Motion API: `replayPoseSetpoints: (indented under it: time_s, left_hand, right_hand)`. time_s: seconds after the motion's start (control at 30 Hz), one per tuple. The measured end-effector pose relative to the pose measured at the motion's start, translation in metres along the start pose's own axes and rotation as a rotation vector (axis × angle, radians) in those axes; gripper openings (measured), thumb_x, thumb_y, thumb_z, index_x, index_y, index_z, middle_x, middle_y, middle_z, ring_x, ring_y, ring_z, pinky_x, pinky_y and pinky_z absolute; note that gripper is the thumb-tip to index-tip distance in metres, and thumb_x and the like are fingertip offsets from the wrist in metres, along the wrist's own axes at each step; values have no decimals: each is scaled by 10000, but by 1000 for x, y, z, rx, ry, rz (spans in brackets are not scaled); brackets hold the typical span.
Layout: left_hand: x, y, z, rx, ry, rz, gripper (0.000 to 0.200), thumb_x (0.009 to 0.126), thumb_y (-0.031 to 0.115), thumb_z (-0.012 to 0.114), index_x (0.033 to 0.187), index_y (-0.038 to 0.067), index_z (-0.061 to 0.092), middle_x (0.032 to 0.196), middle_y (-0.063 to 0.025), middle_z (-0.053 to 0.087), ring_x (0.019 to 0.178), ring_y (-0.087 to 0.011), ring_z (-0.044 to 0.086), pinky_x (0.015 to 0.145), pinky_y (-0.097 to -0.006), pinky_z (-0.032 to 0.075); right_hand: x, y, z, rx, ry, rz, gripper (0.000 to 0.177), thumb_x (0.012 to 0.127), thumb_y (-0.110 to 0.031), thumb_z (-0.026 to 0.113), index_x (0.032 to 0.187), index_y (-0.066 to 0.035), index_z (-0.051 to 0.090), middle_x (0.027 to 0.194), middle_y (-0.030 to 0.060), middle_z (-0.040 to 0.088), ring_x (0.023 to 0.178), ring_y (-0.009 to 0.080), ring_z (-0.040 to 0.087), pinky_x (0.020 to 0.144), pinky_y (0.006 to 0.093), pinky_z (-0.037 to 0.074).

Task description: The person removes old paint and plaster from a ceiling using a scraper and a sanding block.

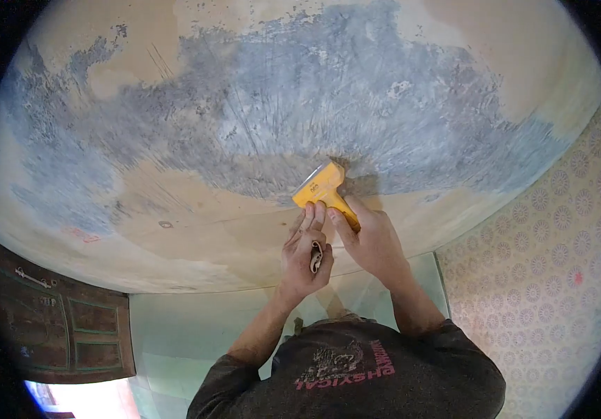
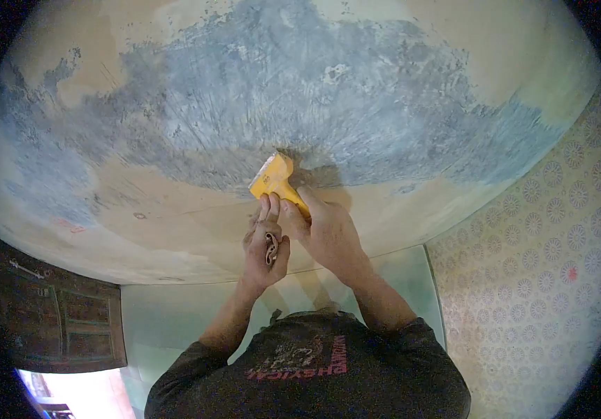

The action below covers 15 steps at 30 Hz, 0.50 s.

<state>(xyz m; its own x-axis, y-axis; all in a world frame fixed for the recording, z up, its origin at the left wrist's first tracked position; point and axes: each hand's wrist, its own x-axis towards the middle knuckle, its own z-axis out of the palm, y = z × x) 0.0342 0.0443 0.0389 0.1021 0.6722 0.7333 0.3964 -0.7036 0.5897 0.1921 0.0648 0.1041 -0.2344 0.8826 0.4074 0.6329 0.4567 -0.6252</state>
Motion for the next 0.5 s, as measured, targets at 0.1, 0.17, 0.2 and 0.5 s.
replayPoseSetpoints:
  time_s: [0.1, 0.17, 0.2, 0.5]
  left_hand:
    - [2, 1, 8, -116, -48, 17, 176, 794, -72, 562, 897, 31, 463, 1419, -344, 450, 1410, -475, 338, 1111, -512, 315]
    - [1, 1, 9, -75, -21, 15, 195, 779, -60, 579, 905, 36, 465, 1415, -318, 472, 1394, -458, 372, 1112, -510, 329]
    - [2, 2, 9, -36, -9, 13, 217, 765, -49, 595, 914, 41, 466, 1411, -291, 493, 1378, -442, 407, 1114, -509, 344]
    - [9, 10, 5, 7, -29, 31, 194, 783, -28, 592, 916, 46, 472, 1410, -256, 512, 1373, -398, 432, 1119, -507, 352]
  right_hand:
    - [-4, 5, -7, -34, 49, -20, 304, 947, -291, 626, 1055, -9, 585, 684, 215, 627, 637, 414, 639, 552, 469, 495]
    - [-6, -4, -14, -47, 44, 82, 300, 942, -281, 633, 1061, -10, 586, 702, 214, 631, 646, 405, 642, 567, 459, 499]
    - [-3, -6, -9, -50, 42, 78, 300, 942, -281, 633, 1061, -10, 586, 702, 214, 631, 646, 405, 642, 567, 459, 499]
    - [-4, -4, -9, -58, 113, 66, 270, 940, -266, 651, 1024, -15, 597, 730, 226, 631, 693, 430, 638, 565, 460, 489]
